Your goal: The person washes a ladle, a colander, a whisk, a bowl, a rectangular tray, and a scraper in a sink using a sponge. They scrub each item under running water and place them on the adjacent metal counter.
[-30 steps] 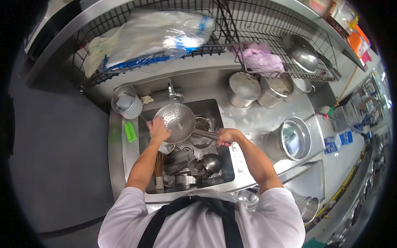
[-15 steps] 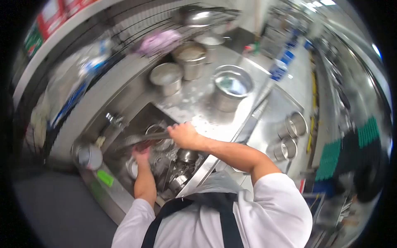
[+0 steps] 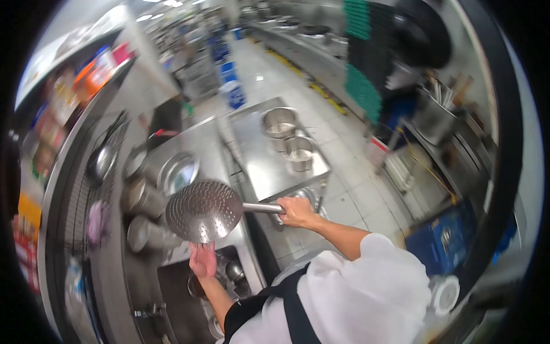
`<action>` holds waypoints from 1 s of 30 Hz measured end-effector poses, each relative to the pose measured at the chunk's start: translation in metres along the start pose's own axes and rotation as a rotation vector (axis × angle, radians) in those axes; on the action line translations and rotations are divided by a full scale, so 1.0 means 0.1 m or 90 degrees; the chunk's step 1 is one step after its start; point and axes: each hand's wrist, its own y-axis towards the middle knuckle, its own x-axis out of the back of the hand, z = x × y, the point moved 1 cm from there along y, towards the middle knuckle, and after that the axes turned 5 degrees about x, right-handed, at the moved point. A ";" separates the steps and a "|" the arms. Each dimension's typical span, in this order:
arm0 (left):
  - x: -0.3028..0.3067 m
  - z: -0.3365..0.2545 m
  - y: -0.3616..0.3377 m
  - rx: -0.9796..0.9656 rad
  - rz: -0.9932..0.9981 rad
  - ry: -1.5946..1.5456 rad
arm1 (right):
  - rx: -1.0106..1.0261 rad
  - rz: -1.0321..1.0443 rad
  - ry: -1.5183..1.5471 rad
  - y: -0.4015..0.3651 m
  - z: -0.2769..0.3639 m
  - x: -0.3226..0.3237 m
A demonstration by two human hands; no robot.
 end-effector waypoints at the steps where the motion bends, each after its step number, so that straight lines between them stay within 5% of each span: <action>1: -0.28 0.16 0.18 0.032 0.071 -0.023 | -0.063 -0.037 0.036 -0.19 -0.31 0.02; 4: -1.16 0.54 0.58 0.146 0.206 0.075 | -0.265 -0.194 0.158 -0.67 -1.04 0.17; 7: -1.33 0.97 0.76 0.270 0.148 0.219 | -0.237 -0.472 0.145 -0.83 -1.93 0.44; 9: -1.35 1.43 0.78 0.332 0.083 0.264 | -0.378 -0.585 0.446 -0.75 -2.42 1.53; 10: -1.18 1.53 0.69 0.355 0.024 0.295 | -0.283 -0.651 0.407 -0.68 -3.13 1.66; 13: -1.01 1.87 0.51 0.398 -0.030 0.326 | -0.201 -0.745 0.709 -0.51 -3.73 3.04; 17: -1.10 2.18 0.30 0.414 -0.109 0.301 | 0.046 -0.694 1.009 -0.31 -4.93 4.62; 18: -1.14 2.24 0.25 0.409 -0.126 0.298 | -0.021 -0.806 1.063 -0.23 -4.86 5.01; 19: -1.17 2.28 0.20 0.405 -0.143 0.296 | 0.083 -0.786 0.958 -0.17 -5.04 5.33; 20: -1.18 2.29 0.15 0.401 -0.159 0.297 | -0.081 -0.814 0.967 -0.07 -4.85 5.60; 21: -1.21 2.31 0.11 0.397 -0.175 0.298 | -0.106 -0.792 0.925 0.02 -4.44 5.72; 24: -1.21 2.36 -0.03 0.382 -0.222 0.284 | -0.072 -0.440 0.761 0.55 -4.13 5.65; 28: -1.13 2.40 -0.15 0.367 -0.277 0.271 | -0.067 -0.164 0.618 1.10 -3.41 3.90; 30: -1.08 2.37 -0.23 0.355 -0.323 0.254 | 0.015 0.093 0.635 1.13 -3.11 2.67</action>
